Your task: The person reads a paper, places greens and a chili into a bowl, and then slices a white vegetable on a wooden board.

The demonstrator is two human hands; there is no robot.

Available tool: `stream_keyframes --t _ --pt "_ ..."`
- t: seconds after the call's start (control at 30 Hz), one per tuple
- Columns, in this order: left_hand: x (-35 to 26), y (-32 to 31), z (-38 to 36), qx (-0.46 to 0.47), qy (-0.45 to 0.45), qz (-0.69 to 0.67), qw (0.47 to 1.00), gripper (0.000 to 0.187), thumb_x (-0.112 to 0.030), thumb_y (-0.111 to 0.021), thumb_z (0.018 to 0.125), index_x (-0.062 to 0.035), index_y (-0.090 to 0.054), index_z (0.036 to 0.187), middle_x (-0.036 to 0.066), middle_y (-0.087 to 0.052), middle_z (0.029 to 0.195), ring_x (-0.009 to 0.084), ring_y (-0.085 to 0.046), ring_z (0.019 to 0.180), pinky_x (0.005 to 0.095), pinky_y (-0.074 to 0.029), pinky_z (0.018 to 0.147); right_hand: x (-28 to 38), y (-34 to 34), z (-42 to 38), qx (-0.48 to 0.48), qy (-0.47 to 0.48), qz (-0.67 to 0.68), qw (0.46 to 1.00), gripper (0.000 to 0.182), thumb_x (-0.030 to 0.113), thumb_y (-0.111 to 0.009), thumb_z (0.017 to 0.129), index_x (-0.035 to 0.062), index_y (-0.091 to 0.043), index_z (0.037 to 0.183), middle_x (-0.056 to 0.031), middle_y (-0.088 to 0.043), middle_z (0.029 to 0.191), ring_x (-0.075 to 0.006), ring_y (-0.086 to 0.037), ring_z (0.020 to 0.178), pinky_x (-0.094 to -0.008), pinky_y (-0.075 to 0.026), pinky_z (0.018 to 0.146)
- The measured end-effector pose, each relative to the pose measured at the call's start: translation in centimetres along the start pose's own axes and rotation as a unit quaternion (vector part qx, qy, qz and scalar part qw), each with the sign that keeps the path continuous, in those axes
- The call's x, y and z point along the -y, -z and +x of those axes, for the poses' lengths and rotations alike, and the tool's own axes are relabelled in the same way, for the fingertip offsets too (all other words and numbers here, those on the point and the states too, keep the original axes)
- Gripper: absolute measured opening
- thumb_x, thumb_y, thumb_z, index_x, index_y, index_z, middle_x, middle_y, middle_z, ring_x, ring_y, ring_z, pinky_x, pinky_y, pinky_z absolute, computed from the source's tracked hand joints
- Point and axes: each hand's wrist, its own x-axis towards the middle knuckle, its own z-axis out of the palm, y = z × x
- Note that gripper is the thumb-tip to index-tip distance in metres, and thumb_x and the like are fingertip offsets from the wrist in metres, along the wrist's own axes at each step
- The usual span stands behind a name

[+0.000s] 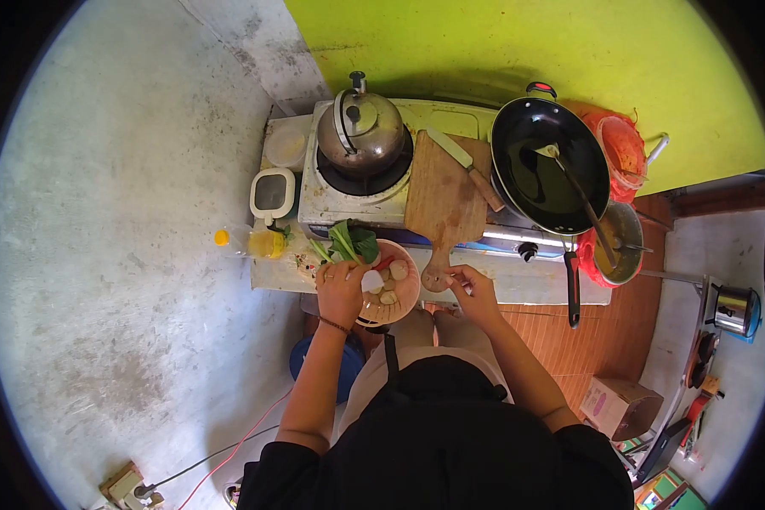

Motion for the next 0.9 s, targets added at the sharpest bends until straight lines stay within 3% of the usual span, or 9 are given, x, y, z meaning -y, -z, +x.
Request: stream_keyframes --t 0.07,0.13,0.27,0.37,0.57,0.67,0.77,0.9 --pt "0.4 -0.8 0.4 -0.033 -0.037 -0.002 0.999 0.019 -0.005 -0.060 0.077 -0.0136 -0.068 0.093 0.002 -0.064 0.090 0.0221 -0.061 0.089 0.0419 -0.042 0.091 0.1 -0.1 -0.1 0.001 0.001 0.004 1.000 0.021 0.013 -0.064 0.091 0.0022 -0.066 0.109 -0.0048 -0.070 0.083 -0.0096 -0.064 0.078 -0.0256 -0.048 0.070" --pt "0.6 -1.9 0.5 -0.003 -0.066 -0.022 0.998 0.018 -0.007 -0.061 0.077 -0.0129 -0.068 0.092 0.002 -0.066 0.093 0.0207 -0.062 0.090 0.0416 -0.042 0.093 0.4 0.0 -0.1 0.005 -0.001 0.001 1.000 0.021 0.013 -0.064 0.091 0.0024 -0.066 0.109 -0.0045 -0.070 0.083 -0.0093 -0.064 0.079 -0.0255 -0.048 0.071" --pt "0.5 -4.0 0.7 0.048 -0.188 -0.041 0.980 0.016 -0.010 -0.061 0.075 -0.0118 -0.067 0.090 0.002 -0.067 0.095 0.0197 -0.064 0.090 0.0410 -0.044 0.096 0.5 0.1 -0.3 0.018 -0.003 0.004 1.000 0.022 0.011 -0.063 0.089 0.0013 -0.066 0.109 -0.0107 -0.071 0.089 -0.0173 -0.067 0.082 -0.0301 -0.051 0.074" --pt "0.2 -5.1 1.6 0.001 -0.200 -0.072 0.977 0.015 -0.012 -0.061 0.075 -0.0112 -0.066 0.089 0.002 -0.067 0.095 0.0194 -0.064 0.091 0.0402 -0.044 0.099 0.5 0.2 -0.5 0.019 -0.003 0.003 1.000 0.022 0.011 -0.063 0.089 0.0013 -0.066 0.109 -0.0108 -0.071 0.090 -0.0176 -0.067 0.083 -0.0302 -0.051 0.074" --pt "0.3 -7.3 2.7 -0.017 -0.197 -0.081 0.977 0.017 -0.011 -0.061 0.075 -0.0100 -0.066 0.091 0.003 -0.065 0.096 0.0205 -0.063 0.089 0.0424 -0.046 0.096 0.5 0.4 -1.0 0.021 -0.009 0.010 1.000 0.022 0.012 -0.063 0.090 0.0018 -0.066 0.109 -0.0104 -0.071 0.090 -0.0170 -0.067 0.083 -0.0303 -0.051 0.075" --pt "-1.3 -6.5 3.0 -0.063 -0.107 -0.016 0.992 0.011 -0.011 -0.062 0.077 -0.0102 -0.064 0.087 0.005 -0.062 0.091 0.0242 -0.062 0.080 0.0428 -0.050 0.083 0.7 0.5 -1.1 0.021 -0.009 0.005 1.000 0.022 0.012 -0.063 0.089 0.0019 -0.066 0.109 -0.0101 -0.071 0.090 -0.0167 -0.067 0.083 -0.0302 -0.051 0.075" --pt "-0.4 -9.6 1.5 0.015 0.008 -0.070 0.997 0.006 -0.014 -0.063 0.079 -0.0103 -0.060 0.081 0.008 -0.059 0.082 0.0282 -0.060 0.074 0.0426 -0.050 0.069 0.8 0.6 -0.8 0.018 -0.009 0.003 1.000 0.022 0.011 -0.063 0.089 0.0019 -0.066 0.109 -0.0101 -0.071 0.090 -0.0167 -0.067 0.083 -0.0303 -0.051 0.075" --pt "-0.3 -10.1 0.0 0.084 -0.023 -0.117 0.989 0.013 -0.018 -0.066 0.078 -0.0095 -0.056 0.080 0.008 -0.060 0.081 0.0294 -0.061 0.077 0.0389 -0.051 0.063 0.7 0.6 -0.2 0.018 -0.003 0.004 1.000 0.023 0.011 -0.063 0.089 0.0016 -0.065 0.110 -0.0104 -0.071 0.090 -0.0172 -0.067 0.083 -0.0303 -0.051 0.075"
